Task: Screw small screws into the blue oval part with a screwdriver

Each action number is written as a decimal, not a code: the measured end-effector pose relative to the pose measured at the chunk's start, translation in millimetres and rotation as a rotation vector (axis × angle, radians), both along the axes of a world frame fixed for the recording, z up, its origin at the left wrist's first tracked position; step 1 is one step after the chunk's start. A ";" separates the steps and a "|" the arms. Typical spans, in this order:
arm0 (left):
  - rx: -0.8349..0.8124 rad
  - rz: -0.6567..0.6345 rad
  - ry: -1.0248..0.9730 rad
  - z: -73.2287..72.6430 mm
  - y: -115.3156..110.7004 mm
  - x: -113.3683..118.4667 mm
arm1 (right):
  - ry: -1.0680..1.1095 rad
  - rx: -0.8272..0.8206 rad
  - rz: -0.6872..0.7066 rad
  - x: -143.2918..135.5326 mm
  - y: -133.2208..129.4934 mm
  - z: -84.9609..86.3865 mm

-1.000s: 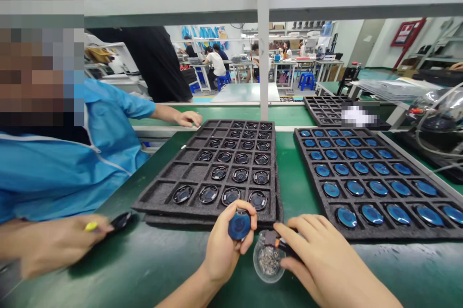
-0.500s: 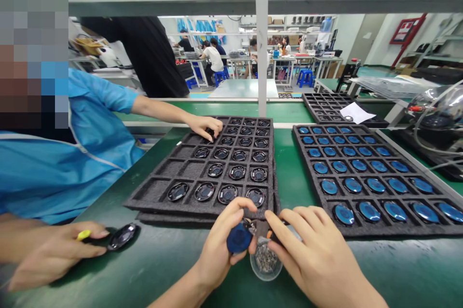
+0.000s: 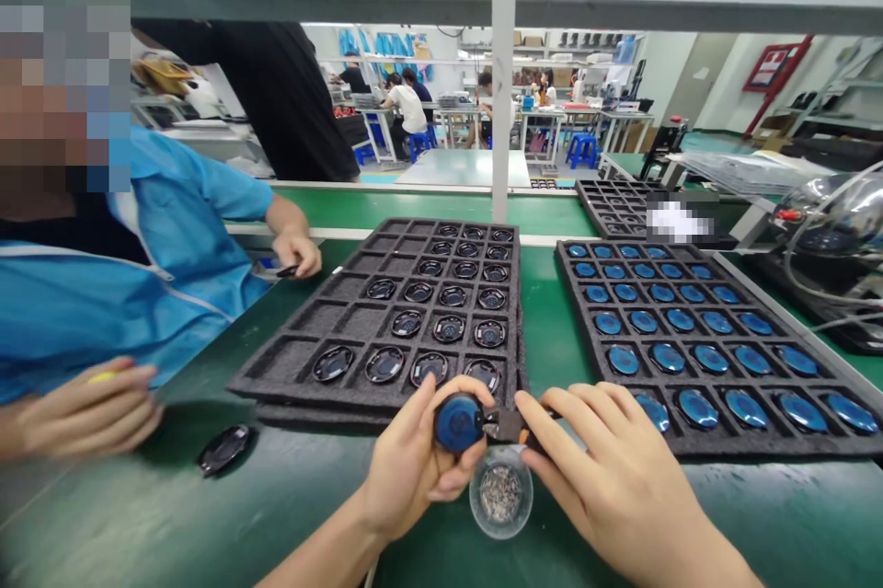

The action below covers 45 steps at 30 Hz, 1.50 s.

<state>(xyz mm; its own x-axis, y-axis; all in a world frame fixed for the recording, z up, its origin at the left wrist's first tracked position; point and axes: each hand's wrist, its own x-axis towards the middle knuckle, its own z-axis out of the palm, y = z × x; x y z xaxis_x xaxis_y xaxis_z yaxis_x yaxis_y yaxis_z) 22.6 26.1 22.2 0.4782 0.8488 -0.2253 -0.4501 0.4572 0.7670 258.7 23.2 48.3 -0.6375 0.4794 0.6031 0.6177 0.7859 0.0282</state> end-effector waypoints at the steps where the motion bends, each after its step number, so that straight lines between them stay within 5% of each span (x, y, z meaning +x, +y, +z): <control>1: 0.008 0.015 0.024 -0.6 -0.6 -0.3 | 0.003 0.009 -0.009 -0.8 0.0 -3.2; 8: 0.161 0.160 0.342 -3.8 -6.3 4.8 | -0.025 -0.010 -0.004 -6.9 -7.6 -14.9; 21: 0.177 0.190 0.429 6.0 -8.3 6.7 | 0.007 -0.048 0.017 -14.7 -9.1 -20.0; 45: 0.163 0.193 0.508 1.3 -10.7 7.3 | -0.009 -0.041 0.029 -13.8 -9.2 -21.7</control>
